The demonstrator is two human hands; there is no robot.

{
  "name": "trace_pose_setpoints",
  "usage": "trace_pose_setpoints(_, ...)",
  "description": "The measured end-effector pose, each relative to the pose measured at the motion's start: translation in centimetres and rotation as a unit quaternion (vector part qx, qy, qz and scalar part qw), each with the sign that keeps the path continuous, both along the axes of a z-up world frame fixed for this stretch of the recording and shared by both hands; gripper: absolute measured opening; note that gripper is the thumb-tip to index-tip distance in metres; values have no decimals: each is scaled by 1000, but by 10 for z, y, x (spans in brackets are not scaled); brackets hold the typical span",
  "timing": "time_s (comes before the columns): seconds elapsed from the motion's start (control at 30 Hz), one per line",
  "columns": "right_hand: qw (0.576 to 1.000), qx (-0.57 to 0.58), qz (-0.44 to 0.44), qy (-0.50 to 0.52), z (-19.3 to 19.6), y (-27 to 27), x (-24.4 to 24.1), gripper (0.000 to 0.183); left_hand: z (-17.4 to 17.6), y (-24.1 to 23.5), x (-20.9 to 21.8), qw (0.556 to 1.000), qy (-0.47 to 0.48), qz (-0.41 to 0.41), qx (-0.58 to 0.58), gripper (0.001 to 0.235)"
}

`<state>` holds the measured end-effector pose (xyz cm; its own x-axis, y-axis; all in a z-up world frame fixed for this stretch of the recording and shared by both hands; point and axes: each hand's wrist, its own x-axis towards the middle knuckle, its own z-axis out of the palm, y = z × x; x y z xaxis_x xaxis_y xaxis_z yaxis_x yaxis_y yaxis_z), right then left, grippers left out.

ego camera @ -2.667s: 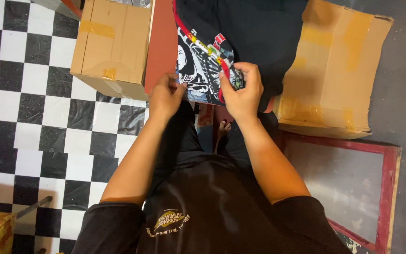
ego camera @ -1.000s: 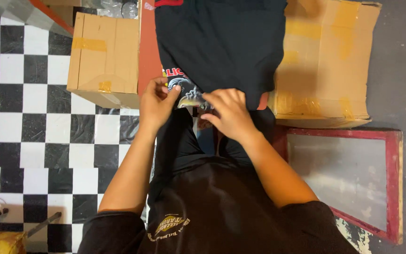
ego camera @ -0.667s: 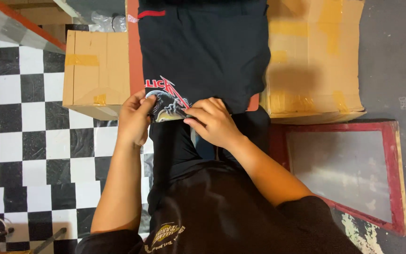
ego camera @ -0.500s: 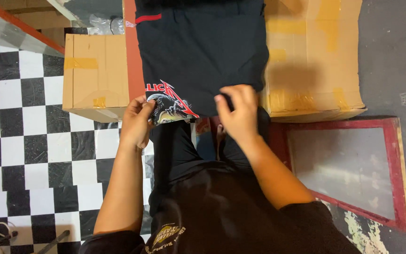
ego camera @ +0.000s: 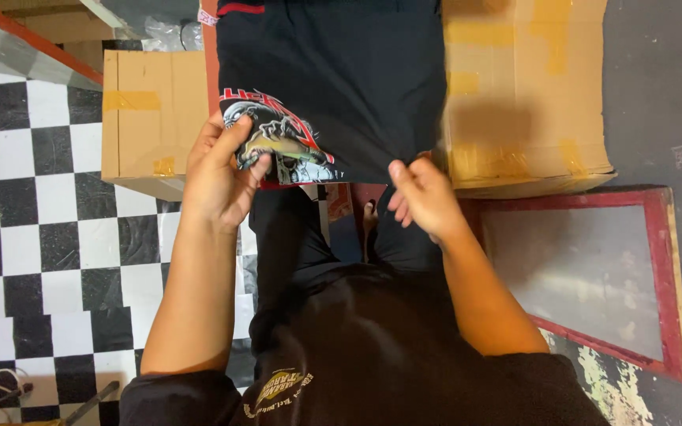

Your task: Preparing and aligning printed t-shirts on a heat press machine for final processing

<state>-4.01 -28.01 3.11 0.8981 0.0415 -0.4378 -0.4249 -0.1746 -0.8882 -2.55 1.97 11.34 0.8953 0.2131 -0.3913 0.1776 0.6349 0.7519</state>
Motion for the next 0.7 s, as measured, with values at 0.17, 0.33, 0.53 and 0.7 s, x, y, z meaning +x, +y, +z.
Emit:
trace_pose_setpoints(0.17,964,239,10,119,5,27,-15,67,11,-3,3,1000,-2,-16,1,30)
trace_pose_setpoints(0.33,859,457,-208,96,24,34,14,54,-1,9,-5,1000,6,-7,-3,30)
trace_pose_setpoints(0.53,877,387,-271,92,12,18,47,21,-41,27,-9,995,76,-60,36,24)
trace_pose_setpoints(0.7,908,362,-211,4,-5,17,67,30,-58,8,-3,986,63,-58,142,28)
